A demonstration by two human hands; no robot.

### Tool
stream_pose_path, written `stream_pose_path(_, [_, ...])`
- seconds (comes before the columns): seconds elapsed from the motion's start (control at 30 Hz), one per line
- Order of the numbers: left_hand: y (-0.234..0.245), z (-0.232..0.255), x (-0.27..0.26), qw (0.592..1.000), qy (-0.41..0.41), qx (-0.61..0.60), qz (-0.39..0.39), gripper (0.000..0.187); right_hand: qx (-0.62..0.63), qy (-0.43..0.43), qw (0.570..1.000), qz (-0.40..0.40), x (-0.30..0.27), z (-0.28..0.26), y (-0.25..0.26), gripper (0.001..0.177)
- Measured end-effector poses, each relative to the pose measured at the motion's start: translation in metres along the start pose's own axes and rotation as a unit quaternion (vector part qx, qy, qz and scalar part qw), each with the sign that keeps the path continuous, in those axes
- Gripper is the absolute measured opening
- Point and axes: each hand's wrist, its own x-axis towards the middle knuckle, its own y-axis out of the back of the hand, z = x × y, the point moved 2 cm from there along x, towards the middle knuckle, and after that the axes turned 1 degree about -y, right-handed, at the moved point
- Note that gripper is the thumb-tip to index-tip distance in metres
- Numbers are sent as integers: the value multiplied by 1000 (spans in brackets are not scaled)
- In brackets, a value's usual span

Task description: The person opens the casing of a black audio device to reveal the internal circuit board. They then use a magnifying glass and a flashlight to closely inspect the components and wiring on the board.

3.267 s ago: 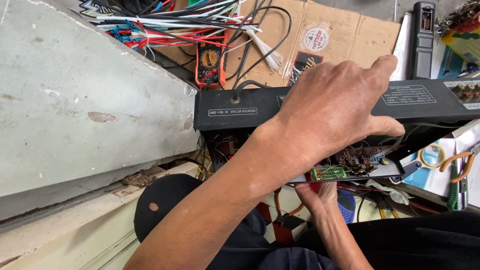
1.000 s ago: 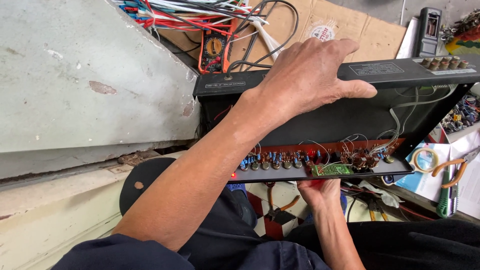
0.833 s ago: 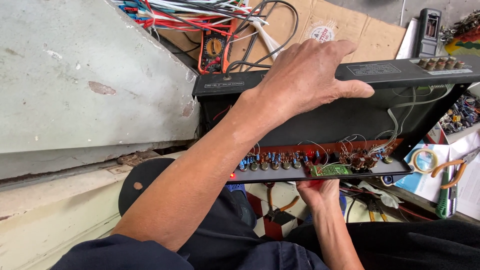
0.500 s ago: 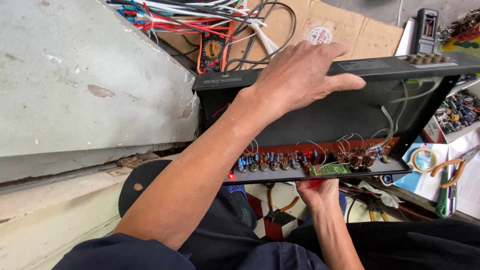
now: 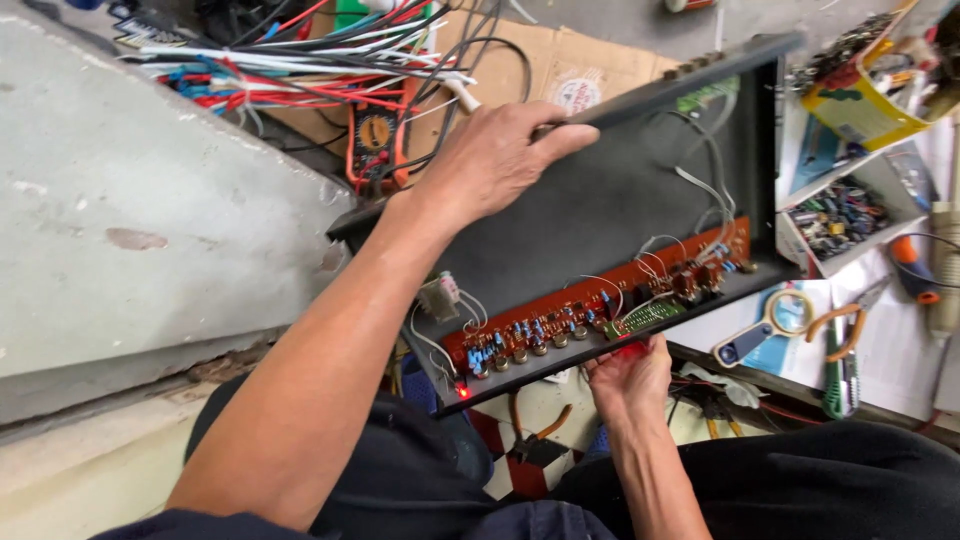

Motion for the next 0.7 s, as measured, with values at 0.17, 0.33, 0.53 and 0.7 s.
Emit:
stream_pose_path(0.17, [15,10,-10,997,48,-56,29,57,7,38,995,-88,18,-10,11,46])
stream_pose_path(0.33, [5,-22,4,991,109,-70,15,55,10,62,995,-78,-33,-35,-21,59])
stream_pose_path(0.53, [-6,-59,7,982,191,-12,7,64,-8,80,991,-106,-17,-36,-3,54])
stream_pose_path(0.7, [-8,-61,-2,974,224,-36,10,75,-29,92,988,-118,-16,-44,0,55])
